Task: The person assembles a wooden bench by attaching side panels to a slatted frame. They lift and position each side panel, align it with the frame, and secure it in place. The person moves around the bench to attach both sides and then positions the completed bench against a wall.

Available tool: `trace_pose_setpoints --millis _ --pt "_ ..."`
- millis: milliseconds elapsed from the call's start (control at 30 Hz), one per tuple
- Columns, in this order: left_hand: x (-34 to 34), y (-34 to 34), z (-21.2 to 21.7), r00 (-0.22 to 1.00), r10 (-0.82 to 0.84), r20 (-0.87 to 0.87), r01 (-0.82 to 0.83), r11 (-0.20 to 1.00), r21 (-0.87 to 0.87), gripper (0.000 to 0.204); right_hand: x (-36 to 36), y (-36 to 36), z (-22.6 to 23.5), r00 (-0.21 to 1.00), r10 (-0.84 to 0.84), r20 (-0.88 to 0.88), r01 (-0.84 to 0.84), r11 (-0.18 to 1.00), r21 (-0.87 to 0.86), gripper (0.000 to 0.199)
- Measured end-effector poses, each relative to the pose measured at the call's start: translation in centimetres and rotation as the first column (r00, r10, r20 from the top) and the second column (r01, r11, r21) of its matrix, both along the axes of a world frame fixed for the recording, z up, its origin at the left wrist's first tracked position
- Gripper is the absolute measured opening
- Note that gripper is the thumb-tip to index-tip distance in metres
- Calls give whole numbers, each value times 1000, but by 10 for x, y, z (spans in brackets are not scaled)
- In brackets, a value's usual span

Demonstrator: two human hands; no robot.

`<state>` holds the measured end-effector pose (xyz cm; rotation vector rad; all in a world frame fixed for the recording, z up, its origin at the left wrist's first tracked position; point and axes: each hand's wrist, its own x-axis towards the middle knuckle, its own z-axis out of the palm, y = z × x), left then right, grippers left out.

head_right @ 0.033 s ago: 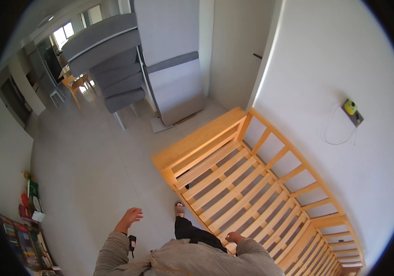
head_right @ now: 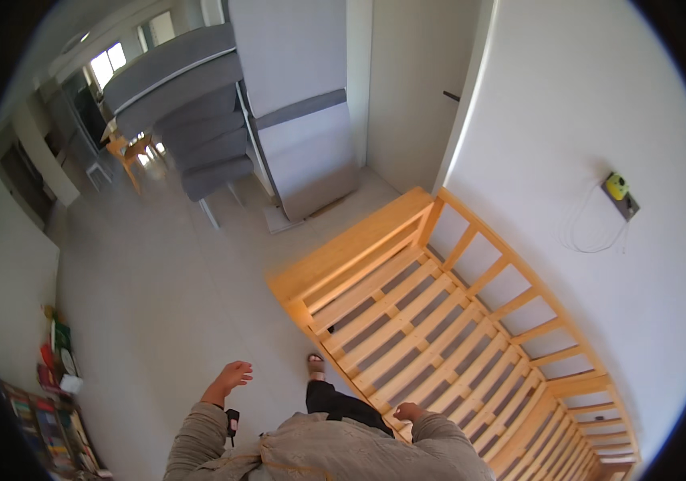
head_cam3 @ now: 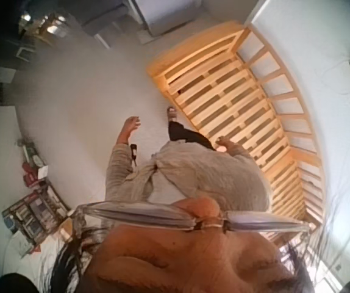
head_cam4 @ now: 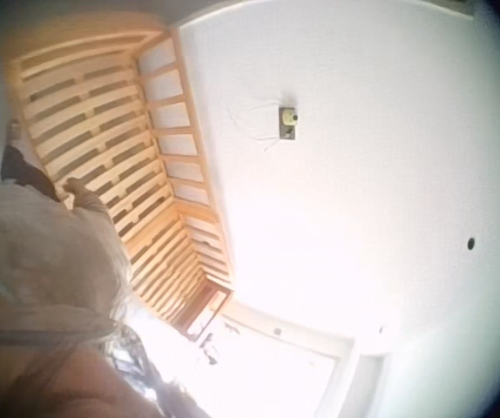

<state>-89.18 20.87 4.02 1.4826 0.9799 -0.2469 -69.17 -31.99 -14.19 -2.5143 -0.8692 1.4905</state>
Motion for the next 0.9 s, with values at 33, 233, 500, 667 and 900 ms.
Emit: trace_pose_setpoints --millis 33,233,500,667,900 --pt "26 21 6 997 -75 -25 75 997 -1 41 14 19 -10 999 18 -33 -15 997 75 43" --pt "116 221 18 989 -52 -135 65 994 91 36 137 255 8 927 -352 126 283 882 378 35" --pt "265 427 -35 940 -152 -305 140 988 -62 28 232 391 47 729 -679 89 597 694 403 31" --pt "422 541 -64 920 -360 -153 371 928 44 27 215 421 0 855 -453 251 492 863 -118 41" --pt "622 575 -86 757 -643 -120 652 756 62 27 164 575 60 -52 -996 -73 987 -40 -158 55"
